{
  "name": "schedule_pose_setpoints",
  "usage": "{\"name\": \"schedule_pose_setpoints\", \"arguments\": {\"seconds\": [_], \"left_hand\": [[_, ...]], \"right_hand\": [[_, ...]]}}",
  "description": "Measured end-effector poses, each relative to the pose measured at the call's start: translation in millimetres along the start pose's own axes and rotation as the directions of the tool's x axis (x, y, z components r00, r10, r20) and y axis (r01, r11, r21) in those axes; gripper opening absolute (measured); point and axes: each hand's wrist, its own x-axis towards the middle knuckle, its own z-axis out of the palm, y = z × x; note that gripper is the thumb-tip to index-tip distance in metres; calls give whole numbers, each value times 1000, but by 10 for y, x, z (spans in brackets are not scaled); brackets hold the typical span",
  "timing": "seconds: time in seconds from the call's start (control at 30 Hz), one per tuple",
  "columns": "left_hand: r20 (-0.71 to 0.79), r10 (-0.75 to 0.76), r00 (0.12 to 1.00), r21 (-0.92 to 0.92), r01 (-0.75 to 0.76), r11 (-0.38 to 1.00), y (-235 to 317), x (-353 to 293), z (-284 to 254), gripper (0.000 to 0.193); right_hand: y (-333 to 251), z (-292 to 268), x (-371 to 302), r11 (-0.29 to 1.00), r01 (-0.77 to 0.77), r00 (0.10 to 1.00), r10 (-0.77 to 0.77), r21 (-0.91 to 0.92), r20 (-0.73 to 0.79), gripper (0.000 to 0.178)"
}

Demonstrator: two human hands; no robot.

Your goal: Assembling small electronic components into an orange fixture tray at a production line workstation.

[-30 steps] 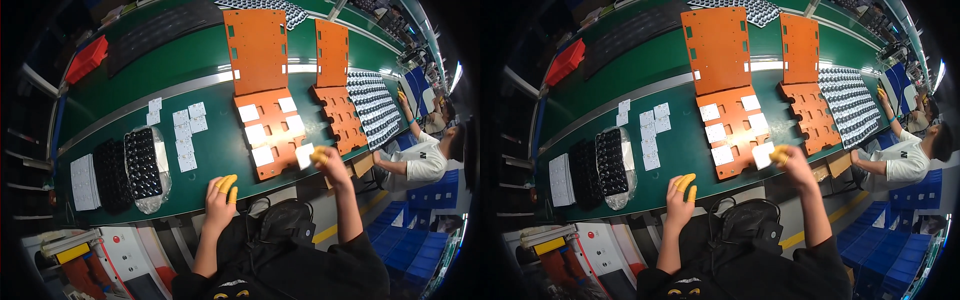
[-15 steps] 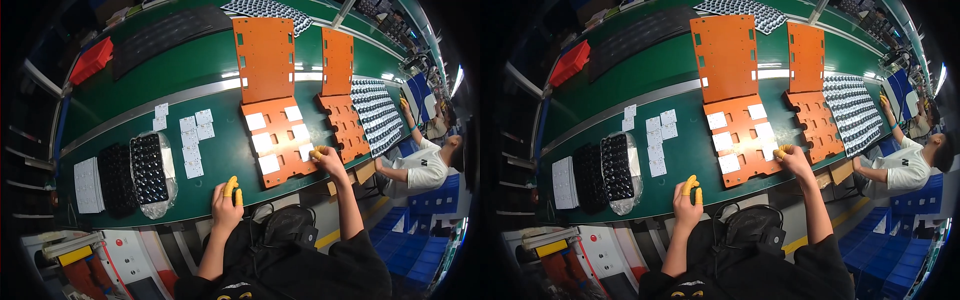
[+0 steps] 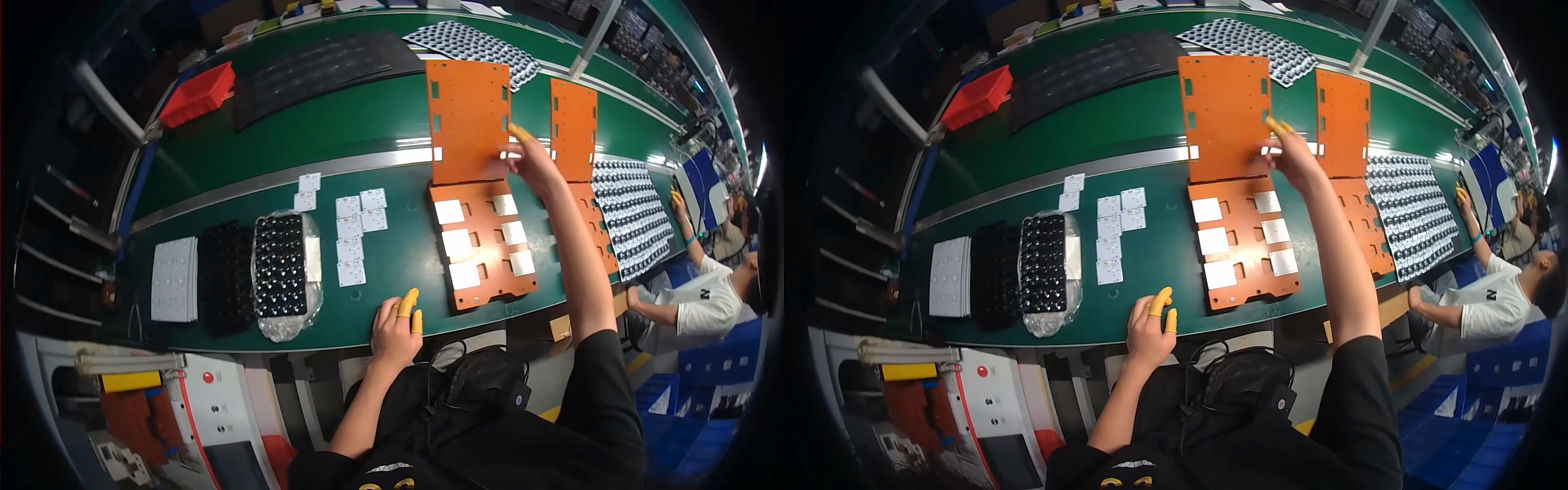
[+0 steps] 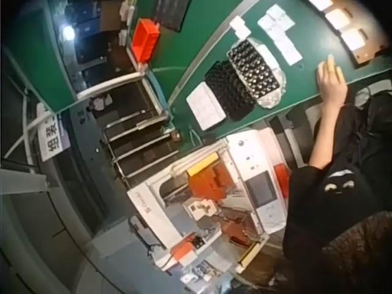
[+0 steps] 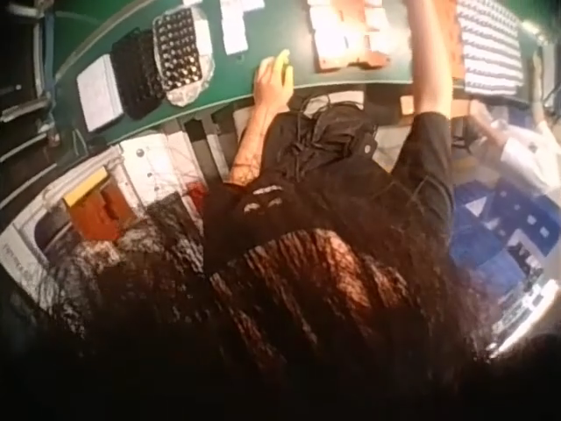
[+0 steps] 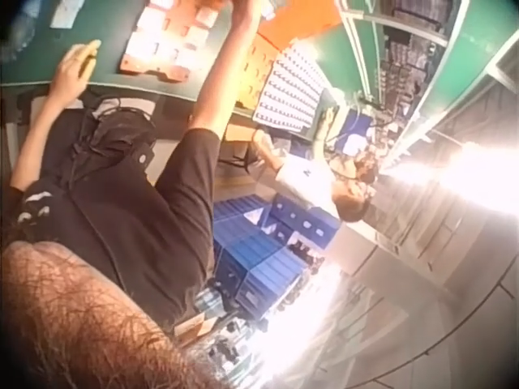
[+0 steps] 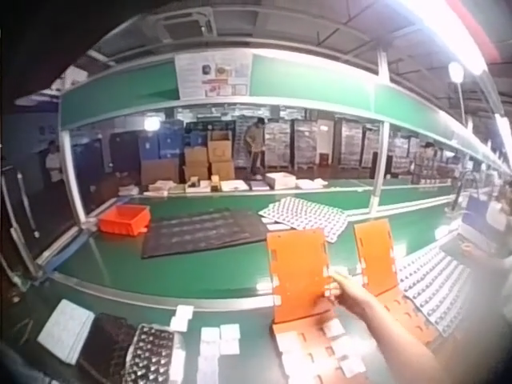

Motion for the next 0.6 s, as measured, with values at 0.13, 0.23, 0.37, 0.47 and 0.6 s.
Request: {"name": "schedule_pose_setpoints", "arguments": {"seconds": [0.13,0.23,0.37,0.47,0.6], "left_hand": [[4,21,1000,9,-21,1000,-48,-26,0,36],[3,12,1000,-12,-12,1000,-55,-46,-44,35],[8,12,1000,-16,-11,1000,-37,-30,-60,35],[5,20,1000,-1,-20,1000,-38,-37,-72,33],[1,44,999,7,-44,999,-26,-18,-26,30]], "right_hand": [[-103,69,216,965,39,999,-45,259,17,40],[-143,100,-236,892,81,996,-94,445,8,46],[146,-232,-1090,783,28,951,-213,622,226,53],[358,-306,-1845,916,115,989,-143,384,46,35],[715,-527,-2410,989,54,997,-62,141,54,40]]}}
